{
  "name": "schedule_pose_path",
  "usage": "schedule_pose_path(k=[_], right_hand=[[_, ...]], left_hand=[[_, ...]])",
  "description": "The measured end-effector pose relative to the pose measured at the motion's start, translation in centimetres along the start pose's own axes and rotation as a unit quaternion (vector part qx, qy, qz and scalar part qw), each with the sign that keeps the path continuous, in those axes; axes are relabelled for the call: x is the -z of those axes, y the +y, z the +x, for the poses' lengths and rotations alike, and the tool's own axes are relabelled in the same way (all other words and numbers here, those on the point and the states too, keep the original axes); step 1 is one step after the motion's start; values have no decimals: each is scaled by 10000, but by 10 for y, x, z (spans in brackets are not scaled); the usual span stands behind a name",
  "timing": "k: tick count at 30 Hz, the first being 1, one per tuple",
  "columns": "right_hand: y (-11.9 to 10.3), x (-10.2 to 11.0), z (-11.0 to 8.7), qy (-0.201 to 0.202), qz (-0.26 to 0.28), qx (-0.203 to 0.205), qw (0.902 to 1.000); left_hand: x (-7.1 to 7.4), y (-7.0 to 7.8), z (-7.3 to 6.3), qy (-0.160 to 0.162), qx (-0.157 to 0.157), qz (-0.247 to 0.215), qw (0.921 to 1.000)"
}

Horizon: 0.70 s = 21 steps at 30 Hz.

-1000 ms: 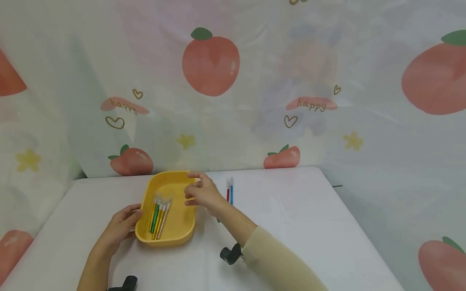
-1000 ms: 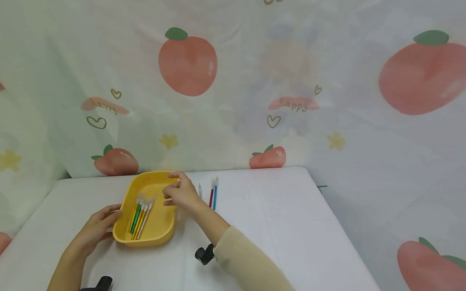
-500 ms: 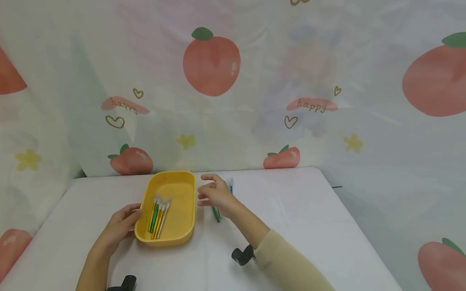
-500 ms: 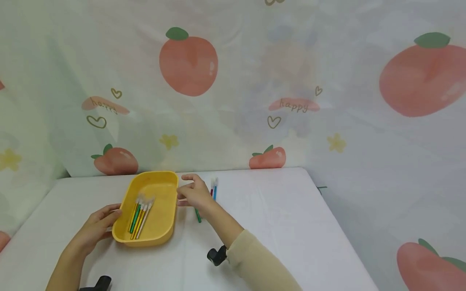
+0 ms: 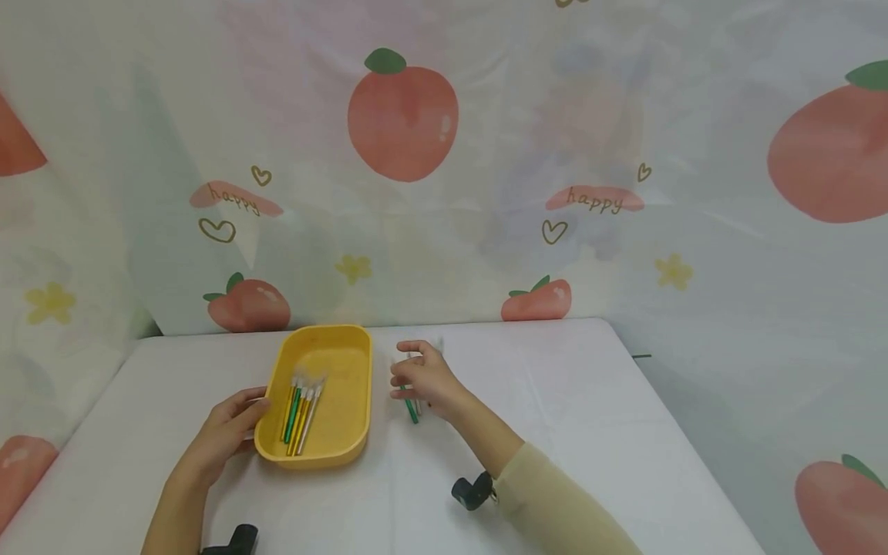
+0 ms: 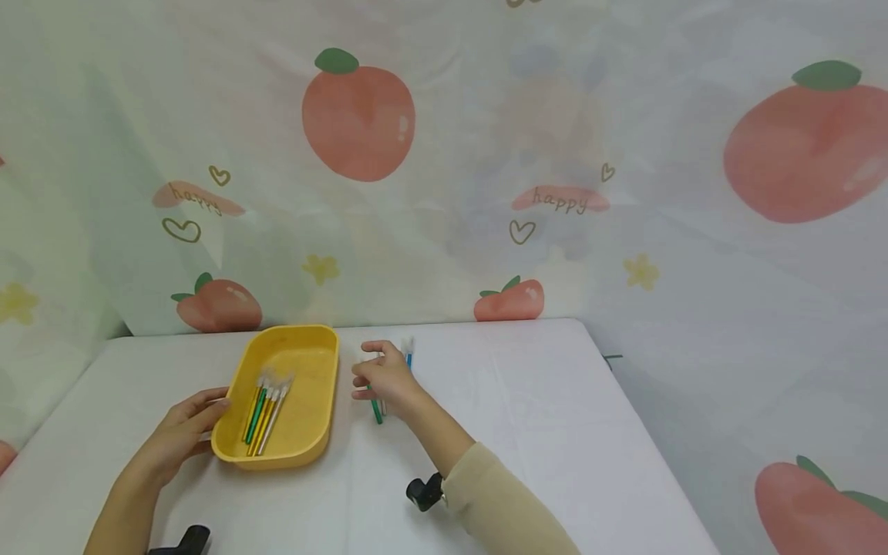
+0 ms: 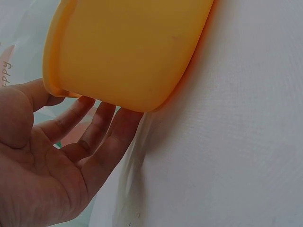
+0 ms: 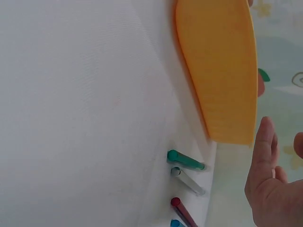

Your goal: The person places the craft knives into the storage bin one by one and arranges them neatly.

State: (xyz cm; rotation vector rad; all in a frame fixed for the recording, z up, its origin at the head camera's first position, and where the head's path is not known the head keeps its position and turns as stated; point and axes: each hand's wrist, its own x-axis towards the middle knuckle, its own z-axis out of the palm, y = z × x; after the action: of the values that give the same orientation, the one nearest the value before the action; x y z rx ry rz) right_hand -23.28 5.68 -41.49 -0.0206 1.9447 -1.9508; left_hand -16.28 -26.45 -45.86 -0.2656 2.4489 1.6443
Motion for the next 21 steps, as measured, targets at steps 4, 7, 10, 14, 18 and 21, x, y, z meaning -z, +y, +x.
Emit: schedule_pose_path(k=[4, 7, 10, 14, 18, 21], right_hand=[[7, 3, 2, -19, 109, -112, 9999], [13, 6, 5, -35, 129, -198, 9997], [19, 9, 7, -12, 34, -251, 9997], [26, 13, 9, -1, -148, -268, 9995], [31, 15, 11, -71, -234, -307, 9992], [33, 16, 12, -86, -256, -326, 9991]], left_hand=[[0, 0, 0, -12, -7, -2, 10000], [0, 0, 1, 0, 33, -4, 10000], [0, 0, 1, 1, 35, -12, 10000], [-1, -1, 1, -13, 31, -22, 10000], [-1, -2, 0, 17, 82, 4, 10000], [-1, -2, 0, 22, 32, 6, 10000]])
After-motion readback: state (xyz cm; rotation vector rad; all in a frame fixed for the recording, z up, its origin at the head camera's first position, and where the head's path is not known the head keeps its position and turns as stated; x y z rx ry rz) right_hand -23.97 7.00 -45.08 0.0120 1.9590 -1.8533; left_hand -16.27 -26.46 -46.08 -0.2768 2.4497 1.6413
